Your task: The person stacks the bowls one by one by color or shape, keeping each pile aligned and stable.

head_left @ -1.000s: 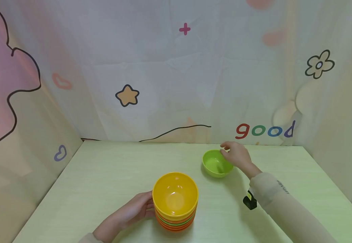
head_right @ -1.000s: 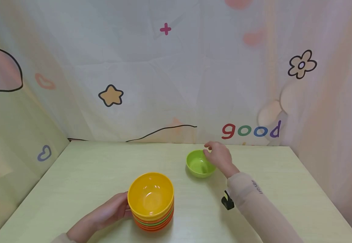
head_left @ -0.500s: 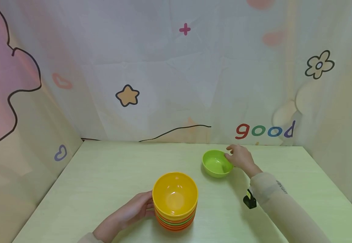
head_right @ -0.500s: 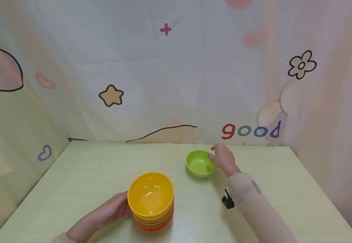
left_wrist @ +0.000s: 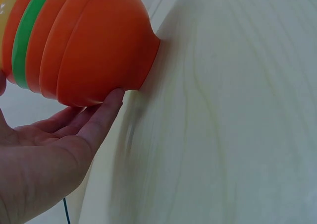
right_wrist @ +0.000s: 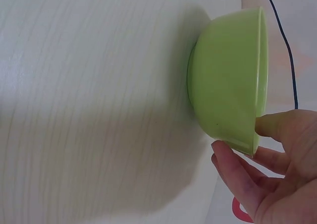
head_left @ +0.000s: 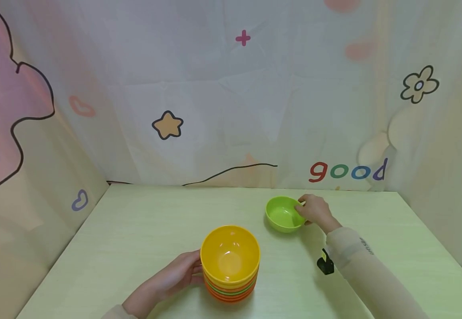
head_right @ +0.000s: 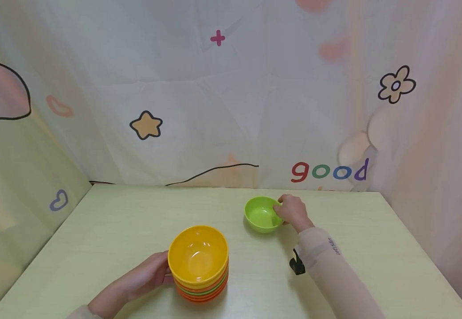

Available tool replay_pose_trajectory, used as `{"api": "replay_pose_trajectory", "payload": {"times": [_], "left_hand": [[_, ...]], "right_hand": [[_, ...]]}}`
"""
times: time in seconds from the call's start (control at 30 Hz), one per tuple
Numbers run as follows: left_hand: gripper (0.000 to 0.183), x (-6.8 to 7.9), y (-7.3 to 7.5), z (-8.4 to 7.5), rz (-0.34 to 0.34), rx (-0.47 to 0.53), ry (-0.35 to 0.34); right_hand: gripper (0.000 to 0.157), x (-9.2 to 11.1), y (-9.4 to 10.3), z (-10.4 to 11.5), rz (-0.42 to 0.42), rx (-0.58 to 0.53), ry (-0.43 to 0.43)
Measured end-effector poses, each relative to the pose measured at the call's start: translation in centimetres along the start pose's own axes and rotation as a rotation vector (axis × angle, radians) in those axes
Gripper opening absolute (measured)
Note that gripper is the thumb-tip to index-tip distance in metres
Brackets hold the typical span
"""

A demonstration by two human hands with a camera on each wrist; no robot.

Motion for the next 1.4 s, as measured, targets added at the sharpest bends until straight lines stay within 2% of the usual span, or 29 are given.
{"api": "replay_pose_trajectory", "payload": {"times": [0.3,0.73,1.0,1.4], "left_hand": [[0.064,-0.03,-0.01,-0.12,0.004,-0.004,-0.006],[0.062,-0.12,0.12,-0.09,0.014,-0.008,-0.014],[0.064,-0.03,0.11,-0.12,-0.003,-0.012,0.0],[0.063,0.07,0.02,-0.1,-0.002,-0.01,-0.005]], "right_hand": [[0.043,-0.22,-0.6,0.11,0.011,-0.028,-0.025],[0.038,-0.23,-0.76,0.04,0.018,-0.038,-0.047],[0.036,-0.18,-0.71,-0.14,0.015,-0.059,-0.063],[0.038,0.16,-0.76,-0.09,-0.014,-0.053,-0.046]]}}
Point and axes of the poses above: each hand's wrist, its own x-axis away from the middle knuckle, its own y-axis out of the back of the hand, z = x × y, the point moved 6 cm from there along -x, towards the middle knuckle, and after that the axes turned 10 degrees about x, right-handed, at the moved point
